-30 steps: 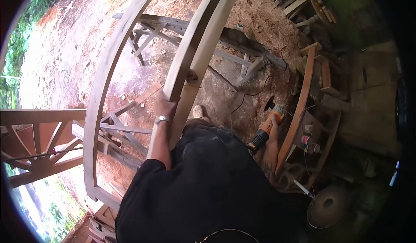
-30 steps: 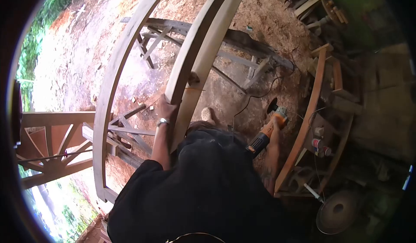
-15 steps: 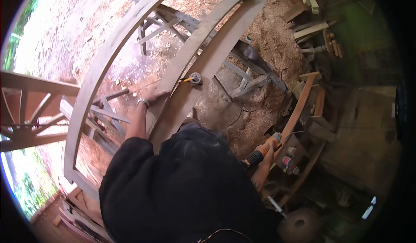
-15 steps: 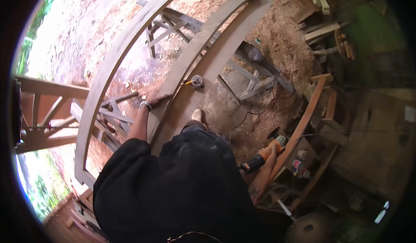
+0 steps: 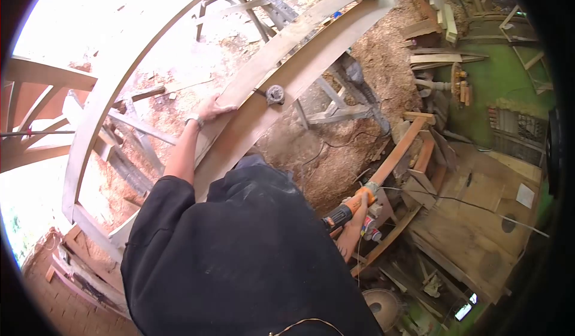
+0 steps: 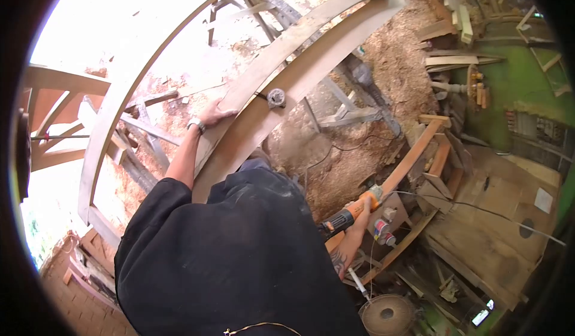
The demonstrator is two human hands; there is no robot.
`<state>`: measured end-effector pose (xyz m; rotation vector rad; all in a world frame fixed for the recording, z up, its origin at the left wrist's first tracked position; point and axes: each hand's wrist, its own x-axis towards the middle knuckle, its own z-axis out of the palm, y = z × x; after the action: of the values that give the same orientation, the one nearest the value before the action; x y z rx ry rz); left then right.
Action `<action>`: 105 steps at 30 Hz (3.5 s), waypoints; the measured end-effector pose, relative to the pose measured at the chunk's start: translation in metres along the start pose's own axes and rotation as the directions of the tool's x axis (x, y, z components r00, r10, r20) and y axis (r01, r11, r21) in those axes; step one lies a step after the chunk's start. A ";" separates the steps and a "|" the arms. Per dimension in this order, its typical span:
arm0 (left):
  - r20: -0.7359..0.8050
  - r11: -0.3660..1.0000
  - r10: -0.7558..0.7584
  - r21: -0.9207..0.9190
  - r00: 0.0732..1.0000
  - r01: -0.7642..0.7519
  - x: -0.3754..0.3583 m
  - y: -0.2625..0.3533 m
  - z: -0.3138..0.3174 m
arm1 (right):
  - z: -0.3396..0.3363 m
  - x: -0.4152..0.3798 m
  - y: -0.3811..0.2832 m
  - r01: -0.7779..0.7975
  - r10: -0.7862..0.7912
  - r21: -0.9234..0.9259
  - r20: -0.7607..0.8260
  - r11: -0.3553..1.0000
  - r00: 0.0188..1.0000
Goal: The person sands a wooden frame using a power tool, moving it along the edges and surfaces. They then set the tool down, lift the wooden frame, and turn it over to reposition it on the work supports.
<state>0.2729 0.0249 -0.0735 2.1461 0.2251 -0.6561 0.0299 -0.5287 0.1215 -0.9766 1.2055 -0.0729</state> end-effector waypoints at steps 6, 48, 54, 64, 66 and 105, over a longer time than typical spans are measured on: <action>-0.019 0.997 0.042 -0.058 0.999 -0.043 -0.004 0.003 0.005 | 0.000 0.015 -0.003 -0.038 0.038 -0.027 -0.001 0.999 0.999; -0.268 0.993 0.042 0.119 0.963 -0.011 -0.043 0.036 -0.001 | 0.044 0.034 -0.040 -0.005 0.027 -0.231 0.095 0.973 0.995; -0.297 0.997 0.034 0.071 0.954 -0.014 -0.062 0.048 0.011 | 0.040 0.093 -0.066 0.188 -0.078 -0.433 0.259 0.882 0.963; -0.364 0.997 -0.067 0.016 0.929 0.078 -0.077 0.066 0.025 | 0.099 0.102 -0.114 0.259 -0.034 -0.450 0.450 0.855 0.892; -0.380 0.996 -0.077 0.013 0.922 0.088 -0.077 0.070 0.028 | 0.098 0.110 -0.121 0.253 -0.015 -0.454 0.465 0.854 0.885; -0.755 0.870 -0.355 -0.051 0.552 0.490 -0.214 0.018 0.084 | 0.305 0.011 -0.014 0.940 0.157 -0.109 0.973 -0.324 0.167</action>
<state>0.0674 -0.0369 0.0110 2.4397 1.2244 0.0248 0.2862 -0.3623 0.1283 -2.5551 -0.7694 0.4938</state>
